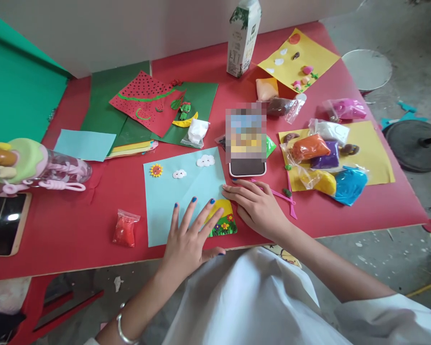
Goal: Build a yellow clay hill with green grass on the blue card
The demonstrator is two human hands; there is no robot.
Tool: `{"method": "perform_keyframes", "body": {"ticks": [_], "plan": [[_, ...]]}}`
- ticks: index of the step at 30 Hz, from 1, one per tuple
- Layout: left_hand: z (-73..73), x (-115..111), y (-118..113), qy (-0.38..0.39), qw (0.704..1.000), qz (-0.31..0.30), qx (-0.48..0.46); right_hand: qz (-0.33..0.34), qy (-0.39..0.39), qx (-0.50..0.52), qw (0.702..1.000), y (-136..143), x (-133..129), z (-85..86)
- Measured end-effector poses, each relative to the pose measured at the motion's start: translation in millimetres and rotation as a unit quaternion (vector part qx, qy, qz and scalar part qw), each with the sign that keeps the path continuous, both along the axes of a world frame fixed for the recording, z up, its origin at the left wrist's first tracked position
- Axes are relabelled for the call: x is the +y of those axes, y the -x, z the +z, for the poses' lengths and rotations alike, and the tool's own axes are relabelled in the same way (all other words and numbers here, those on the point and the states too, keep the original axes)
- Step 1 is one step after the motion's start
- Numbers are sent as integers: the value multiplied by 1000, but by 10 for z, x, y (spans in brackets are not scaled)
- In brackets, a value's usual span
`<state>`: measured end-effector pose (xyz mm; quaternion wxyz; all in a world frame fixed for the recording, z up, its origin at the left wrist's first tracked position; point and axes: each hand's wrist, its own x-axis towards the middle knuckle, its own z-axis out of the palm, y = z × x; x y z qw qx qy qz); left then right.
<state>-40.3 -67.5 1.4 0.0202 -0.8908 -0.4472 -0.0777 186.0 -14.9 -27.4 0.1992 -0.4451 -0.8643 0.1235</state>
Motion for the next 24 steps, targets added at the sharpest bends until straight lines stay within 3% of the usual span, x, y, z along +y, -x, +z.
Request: {"method": "perform_keyframes", "body": {"ticks": [4, 7, 24], "plan": [[-35, 181, -104, 21, 998, -53, 3, -2, 3, -12, 1000, 3, 4, -2], [-58, 223, -119, 40, 998, -54, -1, 0, 3, -16, 1000, 1, 7, -1], [-56, -2, 60, 30, 1000, 5, -7, 6, 11, -6, 1000, -16, 3, 6]]}}
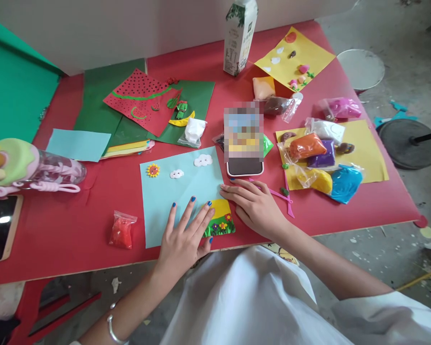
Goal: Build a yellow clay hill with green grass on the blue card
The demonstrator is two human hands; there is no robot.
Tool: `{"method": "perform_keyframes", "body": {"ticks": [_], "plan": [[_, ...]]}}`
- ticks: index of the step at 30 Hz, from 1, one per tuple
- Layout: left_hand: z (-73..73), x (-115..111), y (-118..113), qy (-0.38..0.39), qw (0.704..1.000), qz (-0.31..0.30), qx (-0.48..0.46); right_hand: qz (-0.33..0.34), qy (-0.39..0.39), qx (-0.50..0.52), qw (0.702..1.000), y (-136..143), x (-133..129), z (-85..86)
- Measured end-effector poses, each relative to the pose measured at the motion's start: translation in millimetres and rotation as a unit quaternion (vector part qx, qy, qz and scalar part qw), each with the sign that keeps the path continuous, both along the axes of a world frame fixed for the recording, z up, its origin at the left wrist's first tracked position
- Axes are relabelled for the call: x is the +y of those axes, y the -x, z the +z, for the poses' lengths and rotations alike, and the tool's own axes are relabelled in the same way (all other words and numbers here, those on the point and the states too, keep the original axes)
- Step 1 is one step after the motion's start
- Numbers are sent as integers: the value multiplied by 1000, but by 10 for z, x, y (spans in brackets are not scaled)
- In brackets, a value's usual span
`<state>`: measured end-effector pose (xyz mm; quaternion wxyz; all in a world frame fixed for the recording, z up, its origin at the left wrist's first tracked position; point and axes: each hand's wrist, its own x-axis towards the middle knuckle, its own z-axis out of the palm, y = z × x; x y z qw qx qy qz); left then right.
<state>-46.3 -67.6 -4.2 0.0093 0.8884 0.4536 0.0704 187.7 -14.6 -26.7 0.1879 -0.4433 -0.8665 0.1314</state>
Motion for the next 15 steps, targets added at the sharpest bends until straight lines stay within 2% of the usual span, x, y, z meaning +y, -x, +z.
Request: {"method": "perform_keyframes", "body": {"ticks": [6, 10, 15], "plan": [[47, -53, 41, -26, 1000, 9, -5, -3, 11, -3, 1000, 2, -8, 1], [92, -8, -78, -54, 998, 7, -22, -4, 15, -11, 1000, 5, -9, 2], [21, 126, -249, -17, 999, -38, 1, -8, 6, -7, 1000, 13, -3, 2]]}}
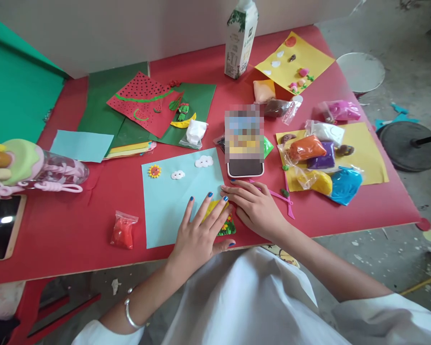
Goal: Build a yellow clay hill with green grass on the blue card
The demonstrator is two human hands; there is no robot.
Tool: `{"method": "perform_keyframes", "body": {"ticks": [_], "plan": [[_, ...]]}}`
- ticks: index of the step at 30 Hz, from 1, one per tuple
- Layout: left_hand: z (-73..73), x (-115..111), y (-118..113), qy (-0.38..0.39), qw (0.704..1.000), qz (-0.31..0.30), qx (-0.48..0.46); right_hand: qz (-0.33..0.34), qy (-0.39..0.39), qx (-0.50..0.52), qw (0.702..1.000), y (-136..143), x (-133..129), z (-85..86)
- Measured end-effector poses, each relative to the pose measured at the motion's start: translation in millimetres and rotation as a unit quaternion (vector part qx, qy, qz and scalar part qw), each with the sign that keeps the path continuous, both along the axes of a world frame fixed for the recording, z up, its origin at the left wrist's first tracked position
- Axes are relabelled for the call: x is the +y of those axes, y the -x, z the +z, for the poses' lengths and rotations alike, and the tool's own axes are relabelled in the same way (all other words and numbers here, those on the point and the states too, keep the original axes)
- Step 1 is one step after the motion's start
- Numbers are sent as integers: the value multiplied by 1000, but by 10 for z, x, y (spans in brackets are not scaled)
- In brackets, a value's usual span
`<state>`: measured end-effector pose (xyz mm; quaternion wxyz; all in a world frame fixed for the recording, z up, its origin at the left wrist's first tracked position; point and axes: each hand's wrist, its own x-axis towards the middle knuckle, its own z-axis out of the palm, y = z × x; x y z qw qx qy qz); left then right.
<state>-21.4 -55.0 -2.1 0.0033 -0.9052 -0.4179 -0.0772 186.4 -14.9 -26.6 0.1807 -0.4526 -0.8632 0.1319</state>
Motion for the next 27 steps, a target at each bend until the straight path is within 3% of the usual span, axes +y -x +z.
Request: {"method": "perform_keyframes", "body": {"ticks": [7, 27], "plan": [[-92, 62, -20, -7, 1000, 11, 12, 3, -5, 6, 1000, 2, 4, 12], [-66, -198, 167, 9, 995, 100, -23, 11, -1, -6, 1000, -7, 3, 12]]}}
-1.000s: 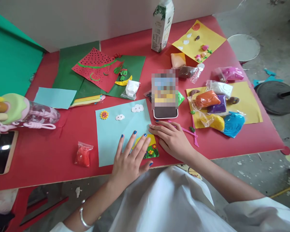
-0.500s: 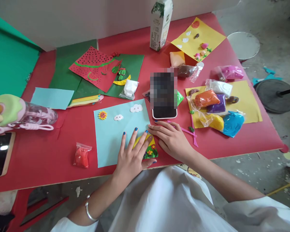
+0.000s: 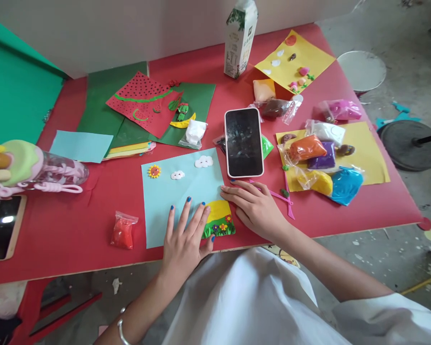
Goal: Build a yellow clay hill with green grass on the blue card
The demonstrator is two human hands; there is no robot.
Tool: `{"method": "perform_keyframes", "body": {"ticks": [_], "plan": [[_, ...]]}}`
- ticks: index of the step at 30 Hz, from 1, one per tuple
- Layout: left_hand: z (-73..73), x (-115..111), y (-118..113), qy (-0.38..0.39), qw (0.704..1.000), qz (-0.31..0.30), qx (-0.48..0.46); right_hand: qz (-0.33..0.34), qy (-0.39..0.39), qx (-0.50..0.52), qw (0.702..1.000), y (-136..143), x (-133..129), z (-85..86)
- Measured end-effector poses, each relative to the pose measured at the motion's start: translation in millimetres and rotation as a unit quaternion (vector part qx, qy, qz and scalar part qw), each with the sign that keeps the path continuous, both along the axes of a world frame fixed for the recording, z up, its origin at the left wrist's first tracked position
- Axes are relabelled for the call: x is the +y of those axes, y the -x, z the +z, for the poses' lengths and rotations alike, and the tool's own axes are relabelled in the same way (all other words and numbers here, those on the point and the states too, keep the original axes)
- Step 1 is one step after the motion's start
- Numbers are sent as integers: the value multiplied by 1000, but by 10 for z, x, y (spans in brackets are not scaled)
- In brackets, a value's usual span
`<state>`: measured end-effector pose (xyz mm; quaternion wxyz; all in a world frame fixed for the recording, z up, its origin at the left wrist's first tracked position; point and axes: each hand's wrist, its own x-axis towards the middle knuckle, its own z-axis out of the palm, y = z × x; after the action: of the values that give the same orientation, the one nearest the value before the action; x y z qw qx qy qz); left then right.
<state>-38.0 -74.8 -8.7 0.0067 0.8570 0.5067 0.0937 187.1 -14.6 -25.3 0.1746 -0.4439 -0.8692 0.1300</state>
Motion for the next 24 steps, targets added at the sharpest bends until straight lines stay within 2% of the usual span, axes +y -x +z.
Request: {"method": "perform_keyframes", "body": {"ticks": [3, 8, 10, 15, 19, 22, 24], "plan": [[16, -22, 22, -6, 1000, 3, 2, -5, -12, 5, 1000, 8, -26, 24], [50, 39, -56, -57, 998, -5, -12, -170, -37, 0, 985, -8, 4, 100], [73, 95, -118, -73, 997, -13, -18, -188, -16, 8, 982, -25, 64, 123], [97, 213, -269, -50, 997, -58, 8, -170, -6, 10, 985, -57, 120, 165], [39, 228, -306, -17, 998, -57, 30, -107, -37, 1, 994, -49, -70, 145], [1, 212, -289, 12, 999, -50, 11, -56, -26, -19, 998, -25, -224, 92], [-2, 201, -264, 23, 999, -41, -13, -47, -20, -28, 998, -14, -277, 64]]}}
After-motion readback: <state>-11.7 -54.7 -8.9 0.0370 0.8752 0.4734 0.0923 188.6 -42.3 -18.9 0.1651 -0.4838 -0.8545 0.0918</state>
